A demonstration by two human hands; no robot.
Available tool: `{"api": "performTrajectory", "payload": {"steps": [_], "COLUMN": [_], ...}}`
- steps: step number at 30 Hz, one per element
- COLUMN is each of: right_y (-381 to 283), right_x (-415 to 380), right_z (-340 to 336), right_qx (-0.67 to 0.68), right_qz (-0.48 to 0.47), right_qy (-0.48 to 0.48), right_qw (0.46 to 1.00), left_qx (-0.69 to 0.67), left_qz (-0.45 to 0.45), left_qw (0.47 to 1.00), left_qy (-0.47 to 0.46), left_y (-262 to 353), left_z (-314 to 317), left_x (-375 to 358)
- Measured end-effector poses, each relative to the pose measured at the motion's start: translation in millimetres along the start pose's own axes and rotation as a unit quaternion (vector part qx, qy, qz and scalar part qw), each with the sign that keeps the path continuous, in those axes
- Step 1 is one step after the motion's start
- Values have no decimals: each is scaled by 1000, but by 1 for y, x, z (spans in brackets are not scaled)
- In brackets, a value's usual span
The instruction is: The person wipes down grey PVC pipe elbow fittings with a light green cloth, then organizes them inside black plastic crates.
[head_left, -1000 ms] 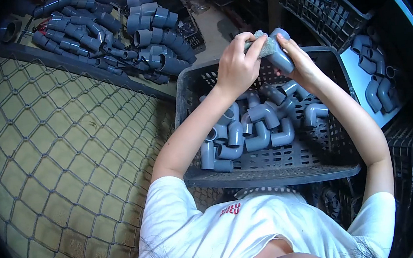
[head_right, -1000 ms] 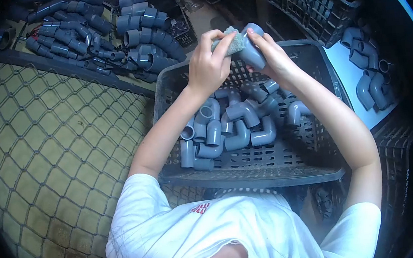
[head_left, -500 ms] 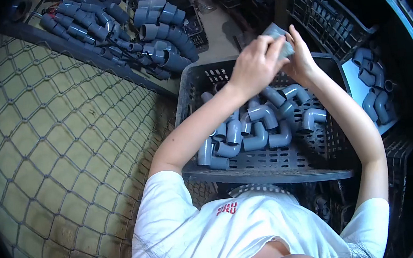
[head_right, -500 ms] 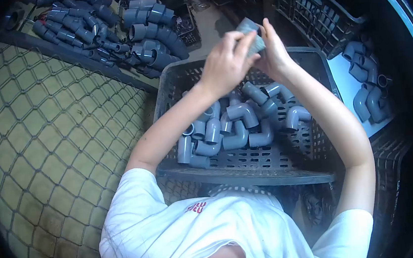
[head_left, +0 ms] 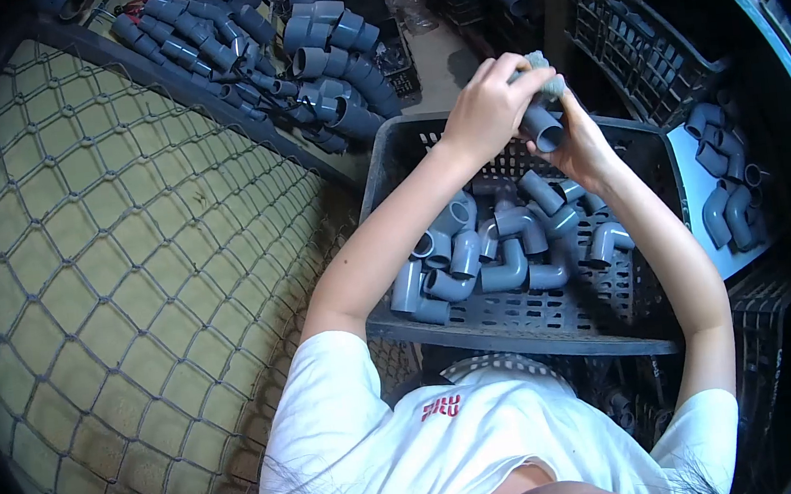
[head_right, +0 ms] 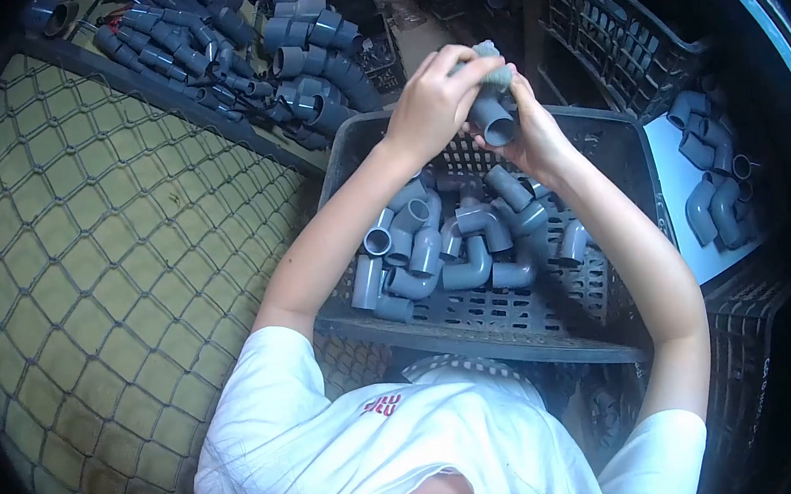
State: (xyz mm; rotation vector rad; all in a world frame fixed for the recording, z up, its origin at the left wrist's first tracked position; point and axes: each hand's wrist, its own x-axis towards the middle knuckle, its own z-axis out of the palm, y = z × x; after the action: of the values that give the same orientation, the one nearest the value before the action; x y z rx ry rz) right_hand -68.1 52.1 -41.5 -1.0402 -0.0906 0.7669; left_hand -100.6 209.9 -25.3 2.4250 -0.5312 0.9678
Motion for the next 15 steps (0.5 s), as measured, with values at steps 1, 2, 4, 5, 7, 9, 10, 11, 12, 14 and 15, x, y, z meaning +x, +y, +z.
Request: {"api": "performTrajectory", "payload": {"steps": [1, 2, 4, 5, 7, 9, 10, 11, 12, 14, 15], "right_y": [-2, -6, -21, -28, -36, -25, -19, -16, -16, -21, -23], "right_x": [-2, -4, -4, -11, -20, -11, -13, -12, -12, -10, -8], "right_z": [-1, -2, -8, -5, 2, -4, -3, -1, 0, -3, -10], "right_qx": [-10, -19, -35, -60, -87, -55, -34, -15, 4, 24, 24], "right_qz": [-15, -32, -61, -96, -81, -12, 4, 6, 8, -30, -37], "right_qy": [0, 0, 26, 88, 92, 55, 34, 40, 46, 27, 5], "right_qw": [1000, 999, 997, 990, 989, 997, 999, 999, 999, 999, 999], "left_qx": [-15, -14, -27, -45, -32, -36, -40, -45, -45, -55, -66], "left_qz": [-10, -5, 19, 31, 41, 40, 26, -3, 1, 6, 36], "left_qw": [1000, 1000, 999, 998, 999, 998, 996, 995, 995, 997, 997], "left_qy": [18, 19, 4, -19, -2, 41, 69, 89, 88, 57, 33], "left_y": [0, 3, 13, 20, 18, 10, 7, 6, 5, 6, 11], "left_z": [0, 0, 3, 4, 8, 9, 10, 11, 11, 12, 12], "left_x": [4, 4, -4, -11, -13, -6, -2, 0, -2, -13, -20]}}
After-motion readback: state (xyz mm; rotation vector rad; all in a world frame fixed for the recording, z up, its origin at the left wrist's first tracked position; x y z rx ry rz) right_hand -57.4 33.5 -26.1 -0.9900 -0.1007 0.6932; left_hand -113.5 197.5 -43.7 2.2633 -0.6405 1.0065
